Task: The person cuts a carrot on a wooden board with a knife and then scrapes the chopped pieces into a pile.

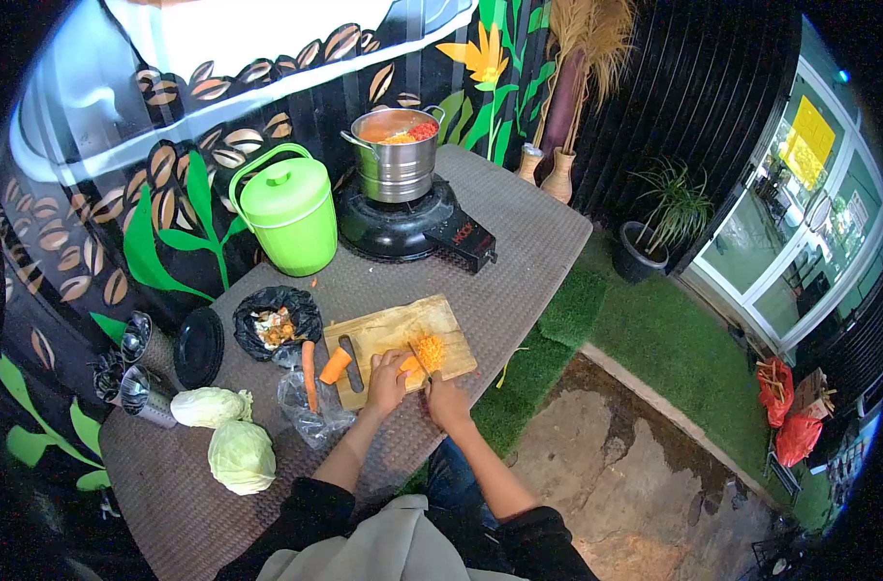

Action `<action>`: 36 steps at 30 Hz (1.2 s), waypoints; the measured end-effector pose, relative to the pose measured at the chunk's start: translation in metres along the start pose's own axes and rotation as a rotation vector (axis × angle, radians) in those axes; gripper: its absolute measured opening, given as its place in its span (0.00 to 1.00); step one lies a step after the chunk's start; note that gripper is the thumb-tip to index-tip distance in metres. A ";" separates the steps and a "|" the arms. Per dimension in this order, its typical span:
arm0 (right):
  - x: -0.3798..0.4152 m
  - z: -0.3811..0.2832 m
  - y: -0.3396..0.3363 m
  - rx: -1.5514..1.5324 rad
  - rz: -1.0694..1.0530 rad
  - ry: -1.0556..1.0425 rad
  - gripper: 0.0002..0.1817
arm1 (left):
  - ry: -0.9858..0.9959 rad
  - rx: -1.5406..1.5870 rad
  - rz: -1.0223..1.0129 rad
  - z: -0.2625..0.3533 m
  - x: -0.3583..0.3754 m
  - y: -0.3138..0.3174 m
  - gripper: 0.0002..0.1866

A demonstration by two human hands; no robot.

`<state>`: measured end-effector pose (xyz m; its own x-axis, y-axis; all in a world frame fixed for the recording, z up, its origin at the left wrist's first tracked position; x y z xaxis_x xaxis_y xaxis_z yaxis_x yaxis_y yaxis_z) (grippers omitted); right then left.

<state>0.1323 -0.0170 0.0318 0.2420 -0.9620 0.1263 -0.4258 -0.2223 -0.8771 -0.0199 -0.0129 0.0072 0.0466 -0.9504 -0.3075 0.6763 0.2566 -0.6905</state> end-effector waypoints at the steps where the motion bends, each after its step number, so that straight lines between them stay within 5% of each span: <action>1: 0.002 -0.002 0.006 0.001 0.000 -0.002 0.17 | 0.000 0.000 0.002 0.000 0.000 0.000 0.21; 36: -0.013 -0.015 0.018 -0.078 0.090 0.029 0.15 | 0.013 0.067 0.037 0.000 -0.001 -0.003 0.20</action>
<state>0.1081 -0.0110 0.0216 0.1743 -0.9827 0.0628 -0.5115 -0.1449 -0.8470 -0.0222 -0.0129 0.0097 0.0630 -0.9381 -0.3405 0.7219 0.2785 -0.6335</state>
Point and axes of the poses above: each hand's wrist, its own x-axis away from the middle knuckle, its own y-axis out of the palm, z = x × y, the point moved 1 cm from there along -x, towards the middle knuckle
